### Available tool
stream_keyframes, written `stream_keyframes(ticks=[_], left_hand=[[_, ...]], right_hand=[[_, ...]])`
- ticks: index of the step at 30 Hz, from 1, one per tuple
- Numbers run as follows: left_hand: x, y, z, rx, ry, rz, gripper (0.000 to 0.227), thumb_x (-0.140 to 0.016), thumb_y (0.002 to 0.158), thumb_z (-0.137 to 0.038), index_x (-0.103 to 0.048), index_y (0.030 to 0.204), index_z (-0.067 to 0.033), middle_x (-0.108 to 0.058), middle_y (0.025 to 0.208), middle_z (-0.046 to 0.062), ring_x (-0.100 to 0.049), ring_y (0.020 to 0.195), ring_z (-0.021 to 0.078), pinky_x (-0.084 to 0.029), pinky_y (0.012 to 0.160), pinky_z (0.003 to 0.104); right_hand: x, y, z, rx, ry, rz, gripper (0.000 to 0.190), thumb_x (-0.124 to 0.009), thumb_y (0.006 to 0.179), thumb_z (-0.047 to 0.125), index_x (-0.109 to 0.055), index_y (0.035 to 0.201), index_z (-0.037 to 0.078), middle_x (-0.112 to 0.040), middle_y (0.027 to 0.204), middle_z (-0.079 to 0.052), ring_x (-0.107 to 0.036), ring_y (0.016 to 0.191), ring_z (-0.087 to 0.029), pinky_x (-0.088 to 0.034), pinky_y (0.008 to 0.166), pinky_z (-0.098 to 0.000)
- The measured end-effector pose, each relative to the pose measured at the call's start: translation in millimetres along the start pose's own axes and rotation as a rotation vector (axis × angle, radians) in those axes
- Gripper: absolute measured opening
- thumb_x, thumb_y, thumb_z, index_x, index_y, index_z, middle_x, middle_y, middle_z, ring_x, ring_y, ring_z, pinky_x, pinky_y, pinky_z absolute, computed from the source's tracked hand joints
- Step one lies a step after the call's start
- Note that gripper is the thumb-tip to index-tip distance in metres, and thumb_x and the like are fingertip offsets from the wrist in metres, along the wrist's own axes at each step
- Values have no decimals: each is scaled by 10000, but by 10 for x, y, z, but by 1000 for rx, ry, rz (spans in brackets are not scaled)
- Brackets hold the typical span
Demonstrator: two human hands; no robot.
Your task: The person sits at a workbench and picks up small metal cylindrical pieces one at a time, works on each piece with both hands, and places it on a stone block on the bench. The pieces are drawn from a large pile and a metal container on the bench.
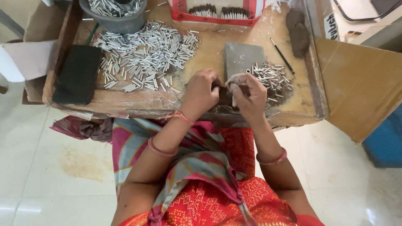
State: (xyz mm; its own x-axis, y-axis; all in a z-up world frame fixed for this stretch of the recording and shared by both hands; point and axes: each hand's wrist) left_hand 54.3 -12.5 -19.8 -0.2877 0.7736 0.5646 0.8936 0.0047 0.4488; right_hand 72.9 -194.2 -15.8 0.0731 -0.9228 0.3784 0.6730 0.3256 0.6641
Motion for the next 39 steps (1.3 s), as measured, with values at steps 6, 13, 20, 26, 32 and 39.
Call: stream_keyframes(ticks=[6, 13, 20, 26, 32, 39], left_hand=[[429, -189, -546, -329, -404, 62, 370, -685, 817, 52, -610, 1178, 19, -629, 1076, 158, -644, 1006, 351, -524, 877, 397], [309, -307, -616, -408, -397, -34, 171, -721, 846, 53, -669, 976, -45, -637, 982, 97, -662, 949, 273, -539, 828, 350], [274, -337, -594, -174, -513, -86, 123, -712, 863, 63, -650, 929, -21, -662, 917, 87, -672, 842, 232, -525, 768, 292], [158, -427, -702, -195, -508, -38, 129, -733, 850, 70, -656, 923, -4, -658, 894, 94, -668, 857, 233, -521, 771, 304], [120, -531, -840, -178, -621, -77, 132, -693, 897, 84, -639, 969, -13, -648, 946, 96, -672, 852, 208, -543, 771, 300], [126, -581, -734, -171, -543, -122, 148, -685, 886, 91, -640, 978, -16, -635, 934, 101, -650, 851, 231, -524, 770, 312]], right_hand=[[321, -259, -88, -515, 718, 153, 84, -587, 1015, -25, -627, 1089, -29, -704, 886, -76, -518, 516, -27, -410, 442, -183], [492, -293, 94, -665, 1063, 352, 93, -594, 1022, 13, -637, 1090, -32, -735, 886, -126, -546, 526, -28, -422, 461, -173], [317, -375, 467, -215, 362, 380, 179, -724, 906, 9, -656, 1061, -48, -722, 941, -146, -660, 730, -132, -550, 629, -268], [341, -415, 679, -18, 10, -56, 211, -717, 905, -47, -632, 1095, -15, -700, 1056, -116, -698, 926, -157, -571, 806, -289], [310, -500, 687, 6, -98, -140, 119, -696, 932, -70, -637, 1010, -2, -719, 1030, -124, -669, 809, -150, -527, 699, -264], [122, -444, 460, 77, -38, -91, 96, -560, 972, -47, -537, 1060, -15, -634, 1048, -155, -614, 898, -197, -525, 813, -300]])
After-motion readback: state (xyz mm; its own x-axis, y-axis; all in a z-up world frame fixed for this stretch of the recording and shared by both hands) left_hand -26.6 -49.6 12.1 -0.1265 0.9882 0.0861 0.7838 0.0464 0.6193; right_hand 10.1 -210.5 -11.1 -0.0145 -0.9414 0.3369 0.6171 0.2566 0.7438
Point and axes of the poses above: each hand's wrist, its own y-axis towards the middle knuckle, its own x-axis out of the back of the hand, z = x × y
